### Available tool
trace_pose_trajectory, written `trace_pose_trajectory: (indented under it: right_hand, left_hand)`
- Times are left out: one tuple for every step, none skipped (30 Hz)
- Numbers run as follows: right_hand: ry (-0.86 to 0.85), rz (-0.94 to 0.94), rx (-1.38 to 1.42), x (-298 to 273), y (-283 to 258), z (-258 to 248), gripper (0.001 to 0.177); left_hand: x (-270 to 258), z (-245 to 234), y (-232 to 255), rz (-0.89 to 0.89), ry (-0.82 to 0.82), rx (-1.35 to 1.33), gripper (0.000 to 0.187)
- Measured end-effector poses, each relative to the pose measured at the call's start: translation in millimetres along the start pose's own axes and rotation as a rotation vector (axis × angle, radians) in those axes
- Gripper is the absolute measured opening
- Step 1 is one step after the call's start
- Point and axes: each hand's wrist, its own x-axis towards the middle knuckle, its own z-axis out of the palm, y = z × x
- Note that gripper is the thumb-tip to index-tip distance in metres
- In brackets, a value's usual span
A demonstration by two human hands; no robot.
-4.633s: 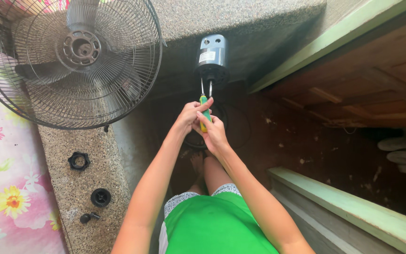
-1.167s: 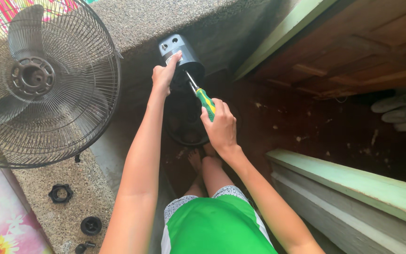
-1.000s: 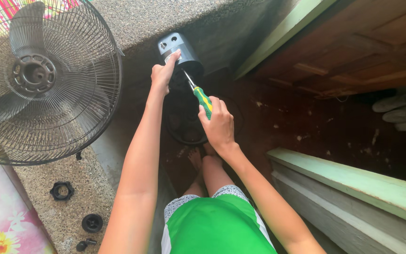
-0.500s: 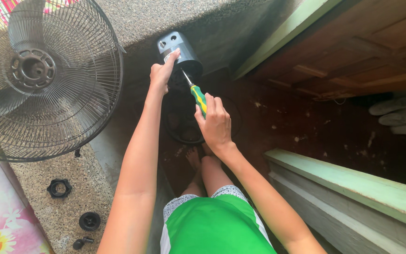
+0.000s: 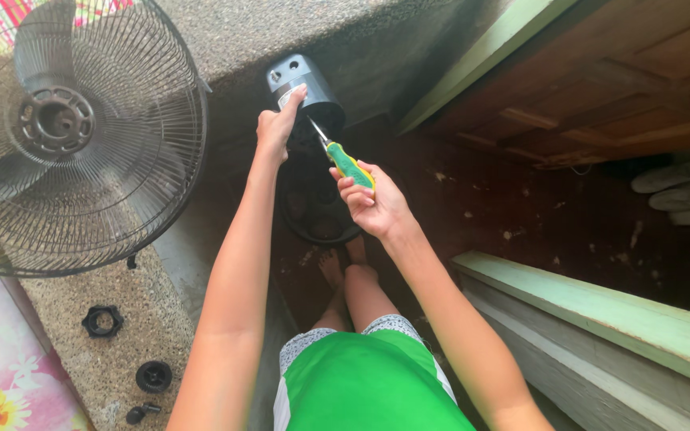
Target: The person uses a screwdriver to remove and reinsert screws into the fan motor housing. They repeatedly loosen and tighten the screws on the motor casing while handling small black plastic parts on the countertop.
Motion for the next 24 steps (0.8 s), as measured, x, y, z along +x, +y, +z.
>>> trace_pose_trajectory:
  right_hand:
    - [-0.032, 0.028, 0.028, -3, -3, 3, 0.044]
    - [0.071, -0.098, -0.214, -6, -1, 6, 0.042]
    - [0.173, -0.226, -0.456, -7, 5, 9, 0.041]
    - [0.278, -0.350, -0.696, -7, 14, 11, 0.039]
    - [0.332, -0.481, -0.863, -6, 24, 12, 0.039]
    - [0.387, -0.612, -1.032, -5, 32, 11, 0.040]
    - [0.441, -0.744, -1.199, -4, 39, 10, 0.042]
    - [0.466, -0.738, -1.191, -2, 42, 9, 0.040]
    - [0.491, -0.731, -1.183, 0, 41, 7, 0.039]
    - [0.514, -0.722, -1.175, 3, 40, 6, 0.038]
    - [0.331, -0.513, -0.838, 5, 33, 5, 0.039]
    - [0.157, -0.300, -0.497, 5, 22, 4, 0.041]
    - [-0.011, -0.086, -0.152, 5, 16, 2, 0.043]
    - [-0.011, -0.058, -0.151, 5, 13, 1, 0.045]
    - [-0.011, -0.031, -0.150, 3, 11, 1, 0.047]
    - [-0.014, -0.008, -0.155, 2, 6, 3, 0.050]
    - [0.122, -0.117, -0.405, 2, 6, 5, 0.048]
    - [0.261, -0.221, -0.650, 2, 14, 6, 0.047]
    - [0.400, -0.325, -0.894, 1, 23, 6, 0.045]
    - [0.414, -0.447, -0.997, 1, 31, 5, 0.046]
    - [0.427, -0.571, -1.099, 1, 39, 3, 0.047]
    - [0.436, -0.700, -1.201, 2, 43, 3, 0.049]
    - [0.466, -0.701, -1.197, 2, 45, 2, 0.046]
    - [0.497, -0.699, -1.189, 2, 46, 1, 0.043]
  left_hand:
    - [0, 0, 2, 0.006, -0.004, -0.017, 0.081]
    - [-1, 0, 4, -0.004, -0.008, -0.025, 0.080]
    - [-1, -1, 5, -0.015, -0.013, -0.033, 0.079]
    - [-2, -2, 5, -0.029, -0.016, -0.041, 0.077]
    - [-3, -2, 5, -0.025, -0.022, -0.036, 0.078]
    - [-4, -2, 5, -0.021, -0.027, -0.032, 0.078]
    - [-4, -2, 4, -0.018, -0.032, -0.029, 0.079]
    - [-4, 0, 4, -0.008, -0.023, -0.025, 0.079]
    - [-4, 1, 5, 0.001, -0.013, -0.022, 0.078]
    - [-3, 1, 5, 0.010, -0.002, -0.019, 0.078]
    - [-1, 0, 6, 0.016, -0.005, -0.022, 0.078]
    - [-2, -1, 3, 0.017, -0.009, -0.022, 0.078]
    - [-3, -2, 0, 0.018, -0.013, -0.023, 0.079]
    - [-3, -5, -1, 0.002, -0.005, -0.026, 0.079]
    - [-3, -8, -2, -0.013, 0.002, -0.030, 0.080]
    - [-1, -7, 2, -0.021, 0.007, -0.039, 0.080]
    - [0, -6, 5, -0.015, -0.005, -0.055, 0.078]
    - [-1, -8, 4, -0.015, -0.014, -0.067, 0.077]
    - [-2, -9, 3, -0.015, -0.023, -0.079, 0.076]
    - [-3, -8, 2, -0.017, -0.014, -0.070, 0.076]
    - [-5, -7, 0, -0.019, -0.005, -0.060, 0.077]
    - [-5, -6, 1, -0.018, 0.005, -0.053, 0.077]
    - [-5, -4, 2, -0.015, 0.002, -0.050, 0.078]
    - [-7, -2, 2, -0.015, -0.003, -0.043, 0.079]
